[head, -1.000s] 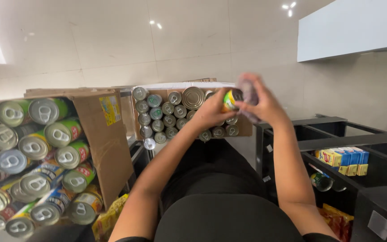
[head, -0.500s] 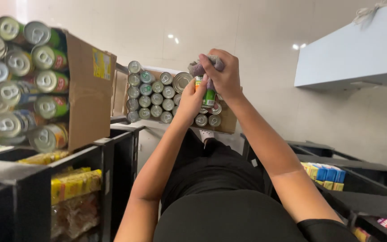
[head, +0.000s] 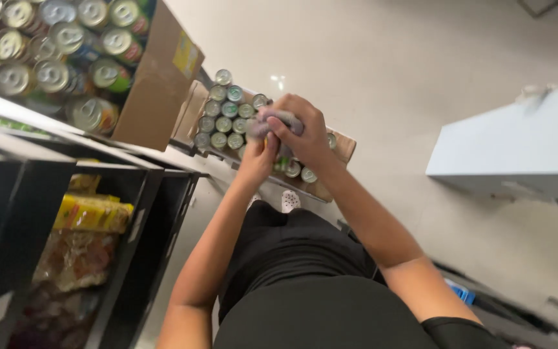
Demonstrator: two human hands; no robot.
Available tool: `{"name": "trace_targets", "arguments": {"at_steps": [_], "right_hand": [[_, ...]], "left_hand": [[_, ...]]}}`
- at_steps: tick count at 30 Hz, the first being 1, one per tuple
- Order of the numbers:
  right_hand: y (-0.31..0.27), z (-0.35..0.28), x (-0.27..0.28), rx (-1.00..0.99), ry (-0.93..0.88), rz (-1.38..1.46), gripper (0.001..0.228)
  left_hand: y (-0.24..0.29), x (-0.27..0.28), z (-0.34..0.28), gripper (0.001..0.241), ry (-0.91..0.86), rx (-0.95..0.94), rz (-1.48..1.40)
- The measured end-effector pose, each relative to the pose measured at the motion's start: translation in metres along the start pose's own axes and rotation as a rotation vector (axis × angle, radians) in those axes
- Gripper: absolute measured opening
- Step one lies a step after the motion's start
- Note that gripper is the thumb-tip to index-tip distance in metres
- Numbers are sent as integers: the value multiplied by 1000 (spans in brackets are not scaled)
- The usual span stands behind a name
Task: The recorder is wiping individual canned goods with a cloth and organizing them onto grocery store shelves.
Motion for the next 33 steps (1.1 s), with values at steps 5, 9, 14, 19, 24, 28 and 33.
{"name": "trace_targets", "arguments": {"at_steps": [5,9,14,19,24,28,33], "right_hand": [[26,-22,-46,-59,-103,16,28],[34,-24,-69,-428,-462,664,32],[-60,-35,-131,-12,-438,881,41],[-161,-57,-202,921,-374,-163,28],[-121,-110,-259,967,-415,-112,23],[-132,-149,-305,692,-540,-147,26],[-184,-166,-345,67,-540,556,31]], "left_hand": [[37,3,-73,60,60,-46,-431],[124,29,-137,75,46,-130,-194],[126,73,-183,57,481,-172,-470],[123,85,-218,60,616,-230,-1126],[77,102,-272,42,704,-326,-1143],[84,106,-338,46,834,-299,-1094],[59,124,-428,51,907,-177,-630]]}}
Point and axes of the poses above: each hand's wrist, its own z-axis towards the middle knuckle, its own x-axis out of the back of the hand, y = z × x, the point moved 2 cm from there along z, towards the middle knuckle, and after that the axes turned 1 degree about -x, right-handed, at the moved point
